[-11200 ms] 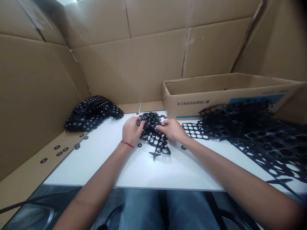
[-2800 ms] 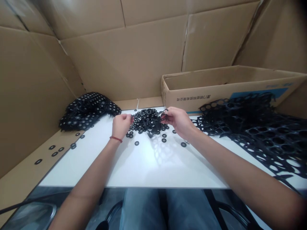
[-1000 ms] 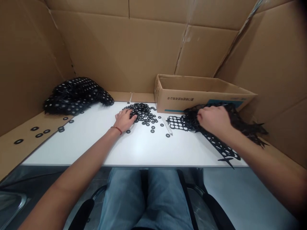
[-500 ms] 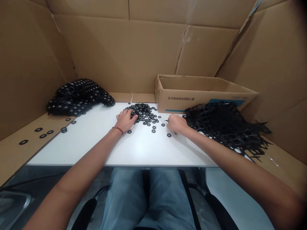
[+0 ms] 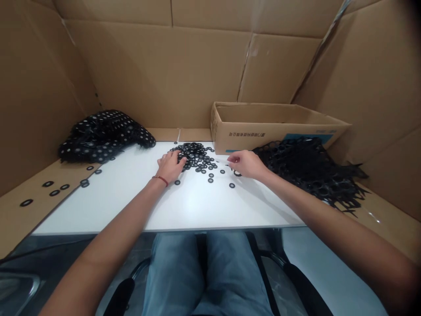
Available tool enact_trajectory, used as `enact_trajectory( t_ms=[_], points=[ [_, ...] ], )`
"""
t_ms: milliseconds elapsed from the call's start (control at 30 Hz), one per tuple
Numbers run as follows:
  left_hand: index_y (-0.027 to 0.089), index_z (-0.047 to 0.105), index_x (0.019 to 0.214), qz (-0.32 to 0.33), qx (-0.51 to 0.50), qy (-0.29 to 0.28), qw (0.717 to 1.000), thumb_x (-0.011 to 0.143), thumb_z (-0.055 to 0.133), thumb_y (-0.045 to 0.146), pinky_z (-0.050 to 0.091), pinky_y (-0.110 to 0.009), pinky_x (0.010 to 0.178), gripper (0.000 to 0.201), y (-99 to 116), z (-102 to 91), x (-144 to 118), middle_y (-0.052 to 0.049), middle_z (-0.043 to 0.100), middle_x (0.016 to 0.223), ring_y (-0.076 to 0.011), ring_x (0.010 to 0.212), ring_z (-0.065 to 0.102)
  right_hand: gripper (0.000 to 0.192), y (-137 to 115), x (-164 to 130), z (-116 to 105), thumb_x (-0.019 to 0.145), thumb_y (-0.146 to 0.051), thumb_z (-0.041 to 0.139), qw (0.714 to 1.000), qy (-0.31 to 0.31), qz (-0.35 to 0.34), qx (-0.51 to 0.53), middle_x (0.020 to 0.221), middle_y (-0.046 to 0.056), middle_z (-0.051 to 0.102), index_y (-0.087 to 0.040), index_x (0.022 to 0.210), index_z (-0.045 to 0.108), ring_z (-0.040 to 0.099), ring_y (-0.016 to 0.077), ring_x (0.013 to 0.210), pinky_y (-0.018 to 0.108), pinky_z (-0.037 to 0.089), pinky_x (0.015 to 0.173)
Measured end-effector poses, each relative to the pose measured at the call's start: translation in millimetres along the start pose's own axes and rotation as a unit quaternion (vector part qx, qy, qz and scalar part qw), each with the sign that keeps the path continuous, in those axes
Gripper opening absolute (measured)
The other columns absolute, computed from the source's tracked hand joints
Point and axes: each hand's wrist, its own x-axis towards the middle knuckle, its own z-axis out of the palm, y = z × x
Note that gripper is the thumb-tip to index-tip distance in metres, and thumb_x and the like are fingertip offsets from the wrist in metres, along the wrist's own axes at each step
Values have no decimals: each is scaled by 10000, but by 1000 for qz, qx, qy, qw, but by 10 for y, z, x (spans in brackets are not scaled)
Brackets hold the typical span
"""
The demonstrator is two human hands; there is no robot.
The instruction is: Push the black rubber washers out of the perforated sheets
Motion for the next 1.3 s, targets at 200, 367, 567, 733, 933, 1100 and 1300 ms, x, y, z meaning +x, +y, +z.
enact_trajectory(
  t_ms=[200, 367, 567, 733, 933, 1100, 1300],
  points=[
    [228, 494, 1260, -3, -12, 7, 1000, 881, 310, 472, 296, -500, 1010, 486, 34, -26, 16, -110, 530, 1303, -322, 1203, 438, 226, 92, -752, -27, 858, -211, 506, 972, -16, -234, 2, 946, 34, 690, -237, 920, 721, 602, 167, 883, 259, 433, 788],
    [233, 500, 1248, 3, -28, 26, 999, 885, 320, 460, 303, -485, 1011, 465, 65, -61, 2, -98, 541, 1293, -310, 1198, 446, 259, -59, -661, 200, 886, -210, 466, 969, -12, -246, -18, 953, 37, 684, -249, 938, 718, 582, 176, 889, 266, 414, 747],
    [241, 516, 1205, -20, -39, 72, 996, 893, 317, 426, 327, -484, 994, 414, -18, -128, 37, -89, 570, 1249, -295, 1175, 472, 263, -477, 325, 450, 872, -188, 457, 966, -5, -260, 0, 1024, 24, 672, -243, 938, 706, 555, 168, 981, 238, 382, 769],
    [232, 534, 1166, -31, -51, 114, 992, 894, 333, 391, 354, -454, 976, 374, -68, -171, 65, -80, 598, 1203, -272, 1128, 511, 236, -647, 849, 510, 833, -161, 484, 970, 6, -244, 6, 1007, 61, 672, -202, 890, 710, 553, 202, 985, 258, 375, 771],
    [185, 576, 1078, -34, -80, 185, 979, 902, 344, 350, 398, -378, 933, 334, -86, -266, 93, -77, 631, 1123, -236, 1049, 557, 248, -707, 440, 283, 855, -193, 451, 969, 34, -240, 38, 1015, 63, 658, -187, 951, 680, 572, 196, 942, 263, 388, 746],
    [177, 566, 1056, -30, -127, 267, 955, 928, 291, 341, 434, -308, 857, 345, -116, -396, 73, -63, 666, 1025, -193, 941, 601, 218, -1062, -166, 397, 845, -200, 490, 927, -41, -367, 60, 926, 8, 670, -220, 924, 693, 596, 134, 868, 205, 407, 775],
    [181, 592, 983, -29, -147, 311, 938, 924, 321, 344, 443, -300, 800, 322, -129, -443, 38, -44, 696, 880, -187, 830, 623, 287, -1404, 277, 701, 883, -163, 402, 954, -5, -299, 17, 965, 96, 649, -156, 937, 683, 579, 201, 925, 271, 403, 800]
  ],
)
